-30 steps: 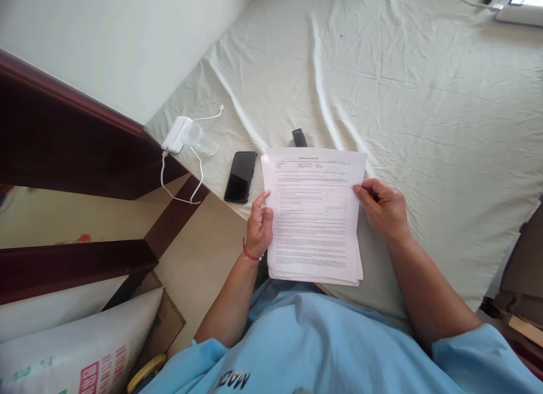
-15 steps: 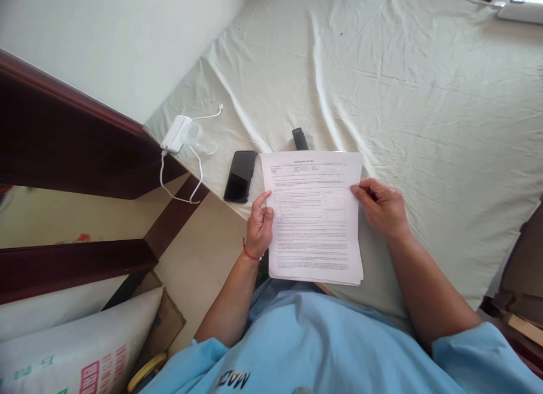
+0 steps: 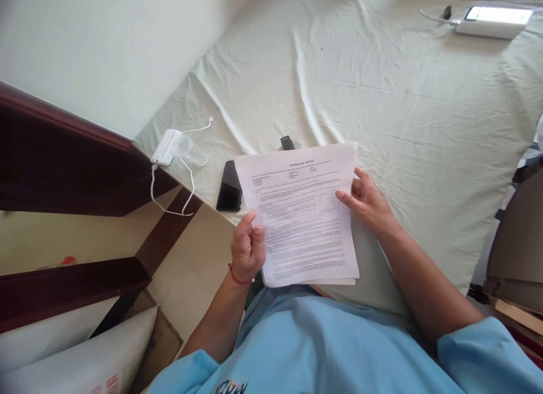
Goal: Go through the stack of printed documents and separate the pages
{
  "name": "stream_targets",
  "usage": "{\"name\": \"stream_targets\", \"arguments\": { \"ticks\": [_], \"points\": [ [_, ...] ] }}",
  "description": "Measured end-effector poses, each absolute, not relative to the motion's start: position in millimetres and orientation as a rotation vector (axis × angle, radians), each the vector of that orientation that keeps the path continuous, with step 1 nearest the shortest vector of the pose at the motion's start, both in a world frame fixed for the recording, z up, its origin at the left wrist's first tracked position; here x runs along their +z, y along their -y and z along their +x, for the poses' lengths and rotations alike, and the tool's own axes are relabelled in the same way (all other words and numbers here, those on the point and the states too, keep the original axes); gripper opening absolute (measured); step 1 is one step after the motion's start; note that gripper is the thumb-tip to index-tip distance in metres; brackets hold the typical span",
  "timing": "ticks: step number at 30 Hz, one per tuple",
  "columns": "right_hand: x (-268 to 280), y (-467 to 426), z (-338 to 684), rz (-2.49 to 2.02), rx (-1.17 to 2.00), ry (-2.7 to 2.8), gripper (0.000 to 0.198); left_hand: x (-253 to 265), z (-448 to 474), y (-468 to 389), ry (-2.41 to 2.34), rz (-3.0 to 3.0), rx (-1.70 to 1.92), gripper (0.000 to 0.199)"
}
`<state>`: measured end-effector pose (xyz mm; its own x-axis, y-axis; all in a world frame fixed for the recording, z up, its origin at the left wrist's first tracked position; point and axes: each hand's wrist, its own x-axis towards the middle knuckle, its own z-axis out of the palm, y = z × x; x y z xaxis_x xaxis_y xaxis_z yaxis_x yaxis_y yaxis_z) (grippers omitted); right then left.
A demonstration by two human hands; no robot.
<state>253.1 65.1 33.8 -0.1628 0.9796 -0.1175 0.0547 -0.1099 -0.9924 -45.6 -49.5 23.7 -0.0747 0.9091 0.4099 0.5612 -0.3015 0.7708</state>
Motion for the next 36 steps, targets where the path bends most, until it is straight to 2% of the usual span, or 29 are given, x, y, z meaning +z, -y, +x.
{"name": "stream_targets", "arguments": {
  "ticks": [5, 9, 14, 16, 20, 22, 25, 28, 33, 36],
  "points": [
    [43.1, -53.4, 253.5, -1.190, 1.757, 1.015, 0.053, 35.2, -26.8, 39.5, -1.369, 1.545, 1.349, 0.061],
    [44.0, -42.3, 252.1, -1.236, 1.808, 0.869, 0.048, 47.1, -15.9, 18.0, -1.219, 1.035, 1.292, 0.087],
    [34.0, -29.0, 252.1, -1.340, 1.844, 1.004, 0.047, 54.2, -16.6, -8.4, -1.074, 0.680, 0.943, 0.068],
    [35.8, -33.4, 255.3, -1.459, 1.667, 1.209, 0.051, 53.7, -14.1, -15.9, -1.139, 0.658, 0.918, 0.063],
    [64.4, -64.9, 260.1, -1.583, 0.667, 1.611, 0.068, 54.9, -4.3, -25.0, -1.192, 0.762, 0.894, 0.061],
    [86.7, -83.7, 255.7, -1.492, 0.426, 1.856, 0.062, 57.3, 0.0, -27.1, -1.169, 0.800, 0.862, 0.059],
    [113.0, -105.4, 241.3, -1.349, 0.358, 2.228, 0.049, 60.6, 3.3, -28.6, -1.148, 0.825, 0.851, 0.057],
    [121.0, -117.0, 228.9, -1.329, 0.492, 2.526, 0.044, 61.1, 3.3, -28.6, -1.178, 0.834, 0.868, 0.058],
    [116.1, -116.4, 220.8, -1.405, 0.561, 2.593, 0.041, 59.0, 3.6, -24.7, -1.217, 0.862, 0.895, 0.060],
    [117.7, -109.4, 216.8, -1.471, 0.706, 2.618, 0.039, 57.7, 5.5, -21.7, -1.216, 0.874, 0.897, 0.062]
  ]
}}
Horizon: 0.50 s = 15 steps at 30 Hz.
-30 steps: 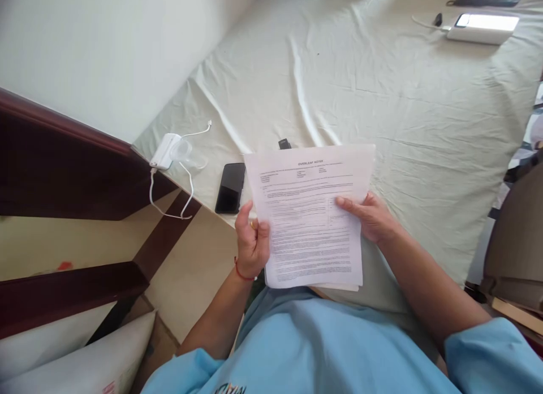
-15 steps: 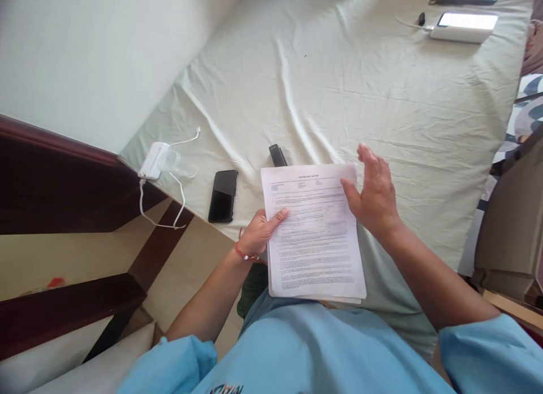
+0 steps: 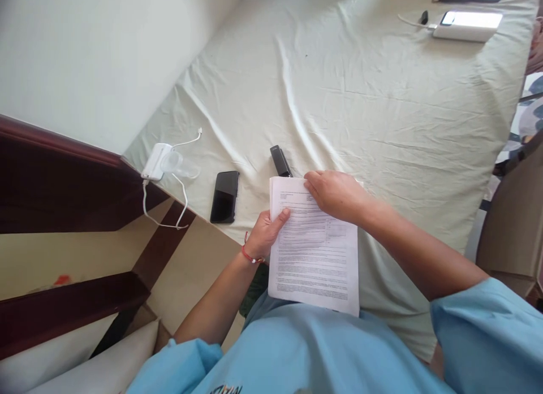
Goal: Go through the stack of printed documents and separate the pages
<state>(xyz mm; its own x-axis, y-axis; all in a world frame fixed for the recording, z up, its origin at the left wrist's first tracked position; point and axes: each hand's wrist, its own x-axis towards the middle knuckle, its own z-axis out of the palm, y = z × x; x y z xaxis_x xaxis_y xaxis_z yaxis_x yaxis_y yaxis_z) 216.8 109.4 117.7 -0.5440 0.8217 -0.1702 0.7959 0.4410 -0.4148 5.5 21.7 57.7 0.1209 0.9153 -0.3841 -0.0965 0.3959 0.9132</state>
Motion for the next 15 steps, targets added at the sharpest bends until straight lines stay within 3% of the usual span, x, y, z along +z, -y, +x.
{"name": "stream_targets", "arguments": {
  "ticks": [15],
  "points": [
    [115.3, -105.9, 205.5, -1.226, 0.461, 2.667, 0.040, 57.0, 5.2, -15.8, -1.208, 0.902, 0.863, 0.067]
  ]
}}
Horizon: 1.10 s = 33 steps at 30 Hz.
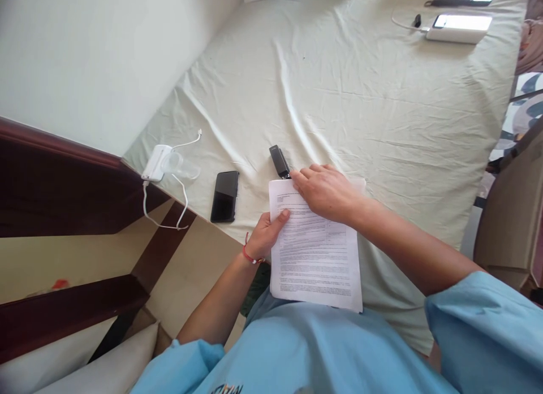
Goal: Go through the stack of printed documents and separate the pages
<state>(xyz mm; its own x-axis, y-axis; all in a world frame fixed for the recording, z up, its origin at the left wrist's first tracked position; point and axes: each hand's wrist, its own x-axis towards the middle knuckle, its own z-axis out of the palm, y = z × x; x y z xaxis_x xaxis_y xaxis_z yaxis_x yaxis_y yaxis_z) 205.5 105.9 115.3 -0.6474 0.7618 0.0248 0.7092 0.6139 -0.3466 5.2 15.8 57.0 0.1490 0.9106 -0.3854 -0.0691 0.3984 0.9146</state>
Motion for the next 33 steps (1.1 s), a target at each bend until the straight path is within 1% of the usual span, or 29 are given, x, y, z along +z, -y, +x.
{"name": "stream_targets", "arguments": {
  "ticks": [4, 10, 14, 18, 22, 26, 33],
  "points": [
    [117.9, -106.3, 200.2, -1.325, 0.493, 2.702, 0.037, 51.3, 6.2, -15.5, -1.217, 0.864, 0.890, 0.071],
    [118.4, -105.6, 195.7, -1.331, 0.517, 2.655, 0.042, 49.6, 6.9, -16.5, -1.211, 0.848, 0.933, 0.070],
    [119.4, -104.5, 190.8, -1.238, 0.545, 2.656, 0.042, 52.0, 7.9, -17.3, -1.232, 0.848, 0.915, 0.069],
    [120.7, -103.6, 184.0, -1.192, 0.570, 2.585, 0.042, 51.3, 8.1, -17.9, -1.260, 0.865, 0.899, 0.065],
    [121.7, -102.6, 176.8, -1.049, 0.670, 2.691, 0.036, 47.9, 6.7, -18.7, -1.361, 0.883, 0.884, 0.063],
    [119.4, -104.9, 175.5, -1.151, 0.627, 2.553, 0.039, 47.6, 6.6, -18.7, -1.307, 0.873, 0.887, 0.062],
    [116.7, -109.1, 174.9, -1.243, 0.621, 2.561, 0.031, 54.1, 10.9, -18.0, -1.313, 1.048, 1.003, 0.066]
  ]
}}
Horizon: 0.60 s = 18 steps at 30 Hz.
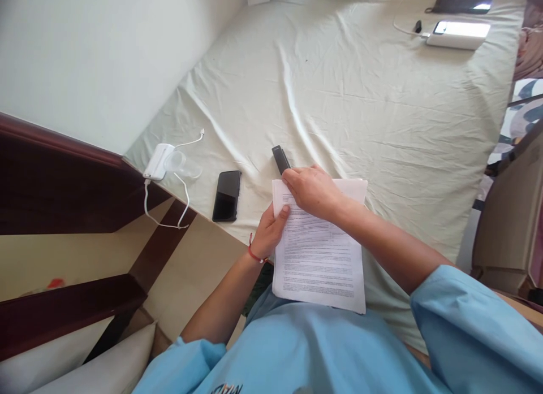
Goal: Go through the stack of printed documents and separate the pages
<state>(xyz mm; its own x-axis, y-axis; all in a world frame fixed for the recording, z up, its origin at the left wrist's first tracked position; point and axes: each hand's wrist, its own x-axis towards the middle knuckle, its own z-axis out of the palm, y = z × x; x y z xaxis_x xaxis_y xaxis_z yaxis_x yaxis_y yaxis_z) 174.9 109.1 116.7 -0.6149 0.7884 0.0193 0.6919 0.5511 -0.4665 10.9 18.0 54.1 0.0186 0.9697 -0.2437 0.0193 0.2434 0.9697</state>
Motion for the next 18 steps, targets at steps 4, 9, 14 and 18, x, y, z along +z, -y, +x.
{"name": "stream_targets", "arguments": {
  "ticks": [4, 9, 14, 18],
  "points": [
    [122.7, -109.8, 171.0, -1.251, 0.551, 2.591, 0.034, 54.8, 7.1, -20.5, -1.328, 1.151, 0.978, 0.071],
    [120.6, -117.0, 181.6, -1.148, 0.630, 2.546, 0.034, 53.1, -1.5, -23.2, -1.356, 1.246, 0.896, 0.067],
    [92.3, -116.7, 238.3, -1.327, 0.684, 1.848, 0.052, 50.0, -9.9, -17.8, -1.242, 1.042, 1.090, 0.059],
    [61.4, -88.4, 275.3, -1.258, 1.363, 1.301, 0.067, 47.3, -10.1, -16.1, -1.159, 0.826, 1.251, 0.051]
  ]
}}
